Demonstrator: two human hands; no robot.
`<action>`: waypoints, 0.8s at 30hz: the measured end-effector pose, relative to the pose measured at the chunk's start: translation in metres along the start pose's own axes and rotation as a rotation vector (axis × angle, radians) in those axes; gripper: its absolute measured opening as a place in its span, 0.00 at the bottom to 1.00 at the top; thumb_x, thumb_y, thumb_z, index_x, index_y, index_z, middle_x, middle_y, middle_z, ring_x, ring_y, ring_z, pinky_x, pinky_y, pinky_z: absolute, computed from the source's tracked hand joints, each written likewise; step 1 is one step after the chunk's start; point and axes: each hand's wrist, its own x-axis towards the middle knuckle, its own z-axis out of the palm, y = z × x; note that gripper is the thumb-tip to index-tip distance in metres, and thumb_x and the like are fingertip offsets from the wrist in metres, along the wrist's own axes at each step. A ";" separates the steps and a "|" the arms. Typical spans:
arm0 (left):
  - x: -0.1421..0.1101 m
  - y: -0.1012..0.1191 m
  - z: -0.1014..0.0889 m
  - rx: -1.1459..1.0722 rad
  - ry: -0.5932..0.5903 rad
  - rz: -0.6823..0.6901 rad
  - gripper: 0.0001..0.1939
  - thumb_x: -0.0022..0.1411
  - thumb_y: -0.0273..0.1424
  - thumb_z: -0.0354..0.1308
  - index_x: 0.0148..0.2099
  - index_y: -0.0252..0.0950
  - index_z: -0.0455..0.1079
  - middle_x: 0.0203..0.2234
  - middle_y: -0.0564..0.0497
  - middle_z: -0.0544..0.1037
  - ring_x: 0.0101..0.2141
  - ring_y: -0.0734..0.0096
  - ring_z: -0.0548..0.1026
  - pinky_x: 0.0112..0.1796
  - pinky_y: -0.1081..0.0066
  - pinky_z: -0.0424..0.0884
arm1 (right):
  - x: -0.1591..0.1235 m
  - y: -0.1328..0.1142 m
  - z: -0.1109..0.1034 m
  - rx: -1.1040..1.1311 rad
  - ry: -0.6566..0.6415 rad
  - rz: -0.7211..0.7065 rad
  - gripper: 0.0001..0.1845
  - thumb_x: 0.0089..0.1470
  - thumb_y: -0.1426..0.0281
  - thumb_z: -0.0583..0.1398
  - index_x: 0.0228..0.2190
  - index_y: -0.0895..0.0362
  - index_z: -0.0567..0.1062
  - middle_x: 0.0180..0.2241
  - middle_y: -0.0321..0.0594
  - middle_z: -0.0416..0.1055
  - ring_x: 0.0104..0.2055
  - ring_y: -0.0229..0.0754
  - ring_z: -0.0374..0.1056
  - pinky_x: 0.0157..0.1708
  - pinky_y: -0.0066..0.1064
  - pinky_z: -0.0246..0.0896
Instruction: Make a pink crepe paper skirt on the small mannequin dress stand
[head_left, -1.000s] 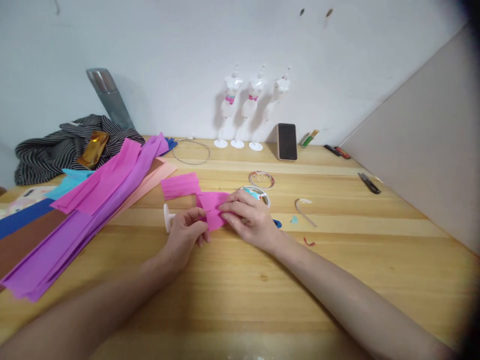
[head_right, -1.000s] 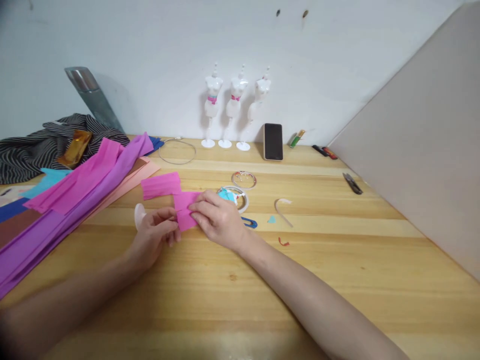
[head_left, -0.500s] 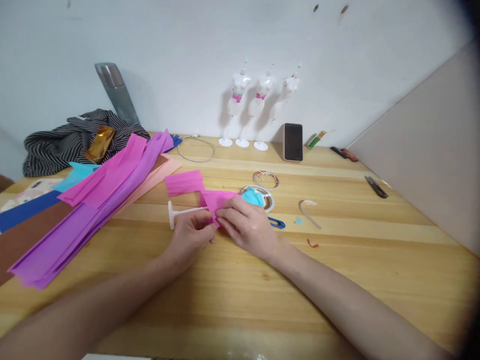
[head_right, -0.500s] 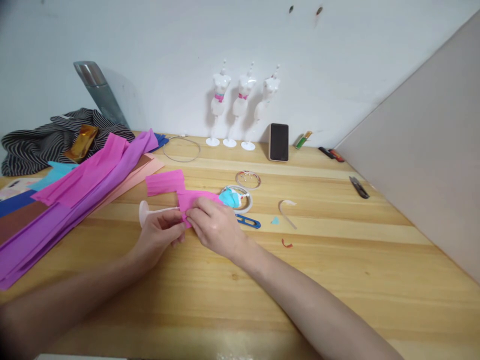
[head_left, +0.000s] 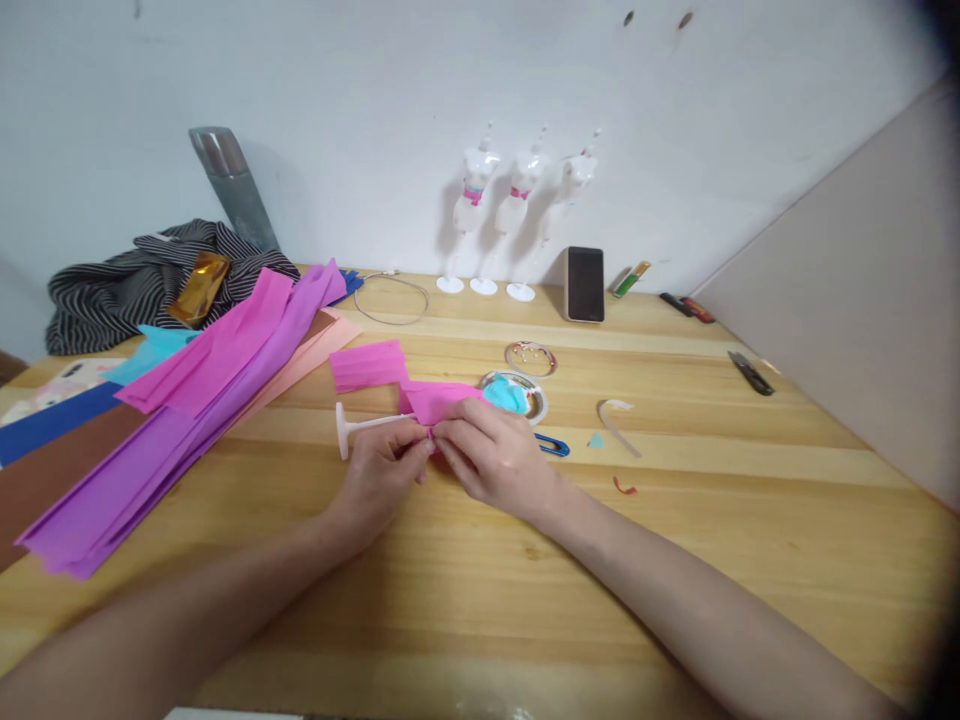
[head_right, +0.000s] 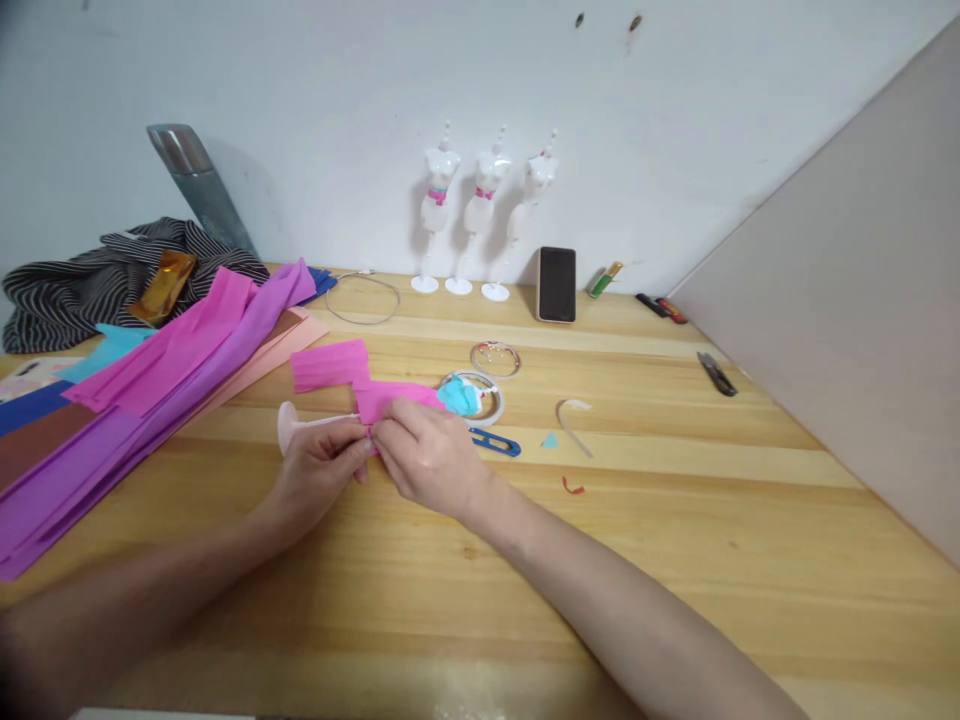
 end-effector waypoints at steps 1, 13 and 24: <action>0.000 0.000 0.000 0.012 -0.005 0.011 0.14 0.57 0.28 0.54 0.19 0.35 0.65 0.14 0.58 0.65 0.20 0.79 0.62 0.25 0.75 0.59 | 0.001 0.000 0.000 0.039 -0.003 0.032 0.10 0.59 0.75 0.54 0.29 0.60 0.74 0.29 0.44 0.70 0.29 0.40 0.65 0.27 0.31 0.59; -0.001 0.004 0.003 -0.009 0.008 0.023 0.14 0.57 0.29 0.54 0.20 0.35 0.65 0.15 0.57 0.64 0.20 0.79 0.60 0.23 0.74 0.55 | 0.011 -0.001 -0.005 0.571 0.043 0.353 0.08 0.49 0.80 0.56 0.23 0.57 0.71 0.23 0.36 0.63 0.26 0.37 0.59 0.27 0.29 0.54; -0.002 0.008 0.002 -0.055 0.014 -0.027 0.10 0.56 0.30 0.55 0.23 0.34 0.70 0.15 0.57 0.65 0.20 0.79 0.60 0.23 0.75 0.56 | 0.012 -0.002 -0.004 0.589 0.076 0.479 0.08 0.48 0.77 0.57 0.21 0.57 0.69 0.21 0.32 0.60 0.23 0.34 0.56 0.24 0.27 0.52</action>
